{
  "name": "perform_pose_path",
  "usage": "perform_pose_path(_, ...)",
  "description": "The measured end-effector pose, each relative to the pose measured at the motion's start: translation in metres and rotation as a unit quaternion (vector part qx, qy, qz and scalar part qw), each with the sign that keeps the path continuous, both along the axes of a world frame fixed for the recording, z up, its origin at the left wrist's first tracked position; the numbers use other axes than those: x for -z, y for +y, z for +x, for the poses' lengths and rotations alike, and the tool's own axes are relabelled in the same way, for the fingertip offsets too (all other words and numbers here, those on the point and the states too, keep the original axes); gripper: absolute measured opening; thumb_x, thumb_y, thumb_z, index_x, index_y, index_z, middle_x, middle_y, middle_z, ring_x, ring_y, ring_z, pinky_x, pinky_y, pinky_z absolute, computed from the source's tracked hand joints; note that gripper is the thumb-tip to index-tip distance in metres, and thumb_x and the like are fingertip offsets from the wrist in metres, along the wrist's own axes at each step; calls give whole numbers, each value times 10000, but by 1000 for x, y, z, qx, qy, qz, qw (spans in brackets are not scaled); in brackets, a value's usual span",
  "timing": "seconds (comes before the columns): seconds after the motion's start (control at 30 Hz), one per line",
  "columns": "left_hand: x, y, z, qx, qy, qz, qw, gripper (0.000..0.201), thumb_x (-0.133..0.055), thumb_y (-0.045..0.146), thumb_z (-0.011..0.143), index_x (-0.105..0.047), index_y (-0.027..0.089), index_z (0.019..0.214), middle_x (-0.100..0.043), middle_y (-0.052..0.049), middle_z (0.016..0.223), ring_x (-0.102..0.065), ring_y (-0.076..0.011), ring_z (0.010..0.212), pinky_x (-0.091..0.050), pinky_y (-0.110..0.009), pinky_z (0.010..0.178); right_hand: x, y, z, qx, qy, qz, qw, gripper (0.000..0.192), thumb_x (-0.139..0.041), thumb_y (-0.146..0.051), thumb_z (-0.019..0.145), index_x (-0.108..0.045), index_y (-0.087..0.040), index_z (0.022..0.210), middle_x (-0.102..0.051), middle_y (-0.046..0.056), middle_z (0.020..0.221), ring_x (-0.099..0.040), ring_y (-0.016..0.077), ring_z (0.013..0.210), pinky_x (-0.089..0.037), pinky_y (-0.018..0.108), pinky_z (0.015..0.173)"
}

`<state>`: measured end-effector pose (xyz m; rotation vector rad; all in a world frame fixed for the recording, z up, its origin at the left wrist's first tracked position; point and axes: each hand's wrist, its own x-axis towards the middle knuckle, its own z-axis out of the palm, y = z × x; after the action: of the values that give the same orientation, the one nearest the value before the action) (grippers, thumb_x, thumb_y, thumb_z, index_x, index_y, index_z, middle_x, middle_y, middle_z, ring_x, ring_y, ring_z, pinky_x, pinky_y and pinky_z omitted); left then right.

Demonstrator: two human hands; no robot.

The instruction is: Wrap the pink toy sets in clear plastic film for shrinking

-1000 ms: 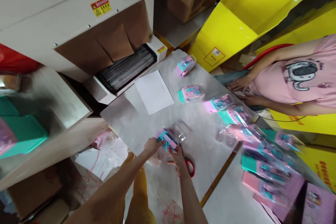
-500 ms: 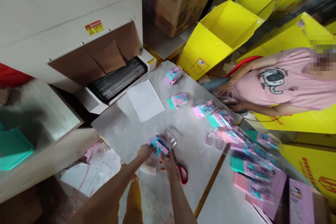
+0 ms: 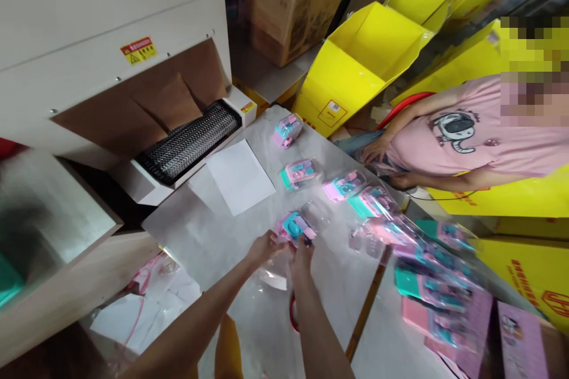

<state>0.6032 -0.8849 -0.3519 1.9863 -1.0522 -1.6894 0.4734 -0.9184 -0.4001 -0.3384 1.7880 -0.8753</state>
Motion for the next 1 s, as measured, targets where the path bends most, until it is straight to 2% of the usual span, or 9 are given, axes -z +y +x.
perform_pose_path(0.1,-8,5,3,-19,-10,0,1000,403,-544,466,767,-579,158,1024,-679,-52,853,-629,-185,739,-401,-243,625,1,-44,-16,62,33,-16,997,297,-618,-379,666,-438,-222,842,-563,-30,833,-583,103,749,-547,245,618)
perform_pose_path(0.27,-3,43,15,-24,-40,41,998,257,-500,347,793,-597,165,948,-674,-40,817,-617,-170,735,-390,-238,632,0,-92,-43,103,51,-21,993,251,-638,-288,667,-425,-211,776,-531,-32,798,-562,109,749,-565,257,587)
perform_pose_path(0.43,6,83,15,-35,-40,69,996,218,-463,327,787,-608,173,838,-659,-17,713,-605,-156,694,-380,-233,624,-7,-103,-53,106,52,-17,993,344,-674,-296,647,-386,-219,818,-521,-23,904,-567,103,783,-574,256,610)
perform_pose_path(0.57,8,107,16,-66,-5,81,994,219,-446,342,755,-590,178,783,-654,-6,640,-578,-143,618,-368,-232,584,-20,-94,-58,45,21,-3,999,404,-682,-421,630,-431,-208,862,-532,13,914,-612,151,769,-574,304,605)
perform_pose_path(0.73,8,128,35,-185,47,94,977,345,-452,518,670,-547,190,715,-522,36,427,-428,-118,428,-284,-228,456,-39,-52,-51,-35,53,-13,998,565,-643,-576,571,-470,-221,976,-524,63,1094,-575,210,967,-541,293,605)
perform_pose_path(0.87,4,125,48,-285,80,119,948,476,-520,653,555,-511,193,676,-361,91,364,-245,-62,347,-164,-202,392,-54,31,-9,-183,5,-25,983,514,-770,-448,389,-623,-238,834,-647,38,943,-585,264,983,-532,323,657)
perform_pose_path(0.93,2,118,49,-335,105,112,930,531,-544,702,522,-492,198,678,-295,114,361,-188,-48,341,-130,-193,384,-54,83,16,-280,-51,-27,958,542,-804,-357,344,-680,-299,868,-685,8,954,-616,290,947,-533,395,725)
perform_pose_path(0.97,2,114,47,-358,117,100,921,548,-545,720,530,-488,199,689,-265,123,361,-170,-46,339,-127,-192,382,-51,107,27,-393,-81,-42,915,611,-801,-363,391,-661,-373,986,-675,-26,1047,-611,284,988,-517,418,791)
perform_pose_path(1.0,2,112,46,-380,123,84,913,554,-541,732,551,-490,199,696,-244,127,363,-168,-49,340,-139,-192,380,-47,128,36,-440,-57,-60,894,648,-808,-376,379,-650,-414,1006,-677,-51,1050,-620,284,974,-505,425,823)
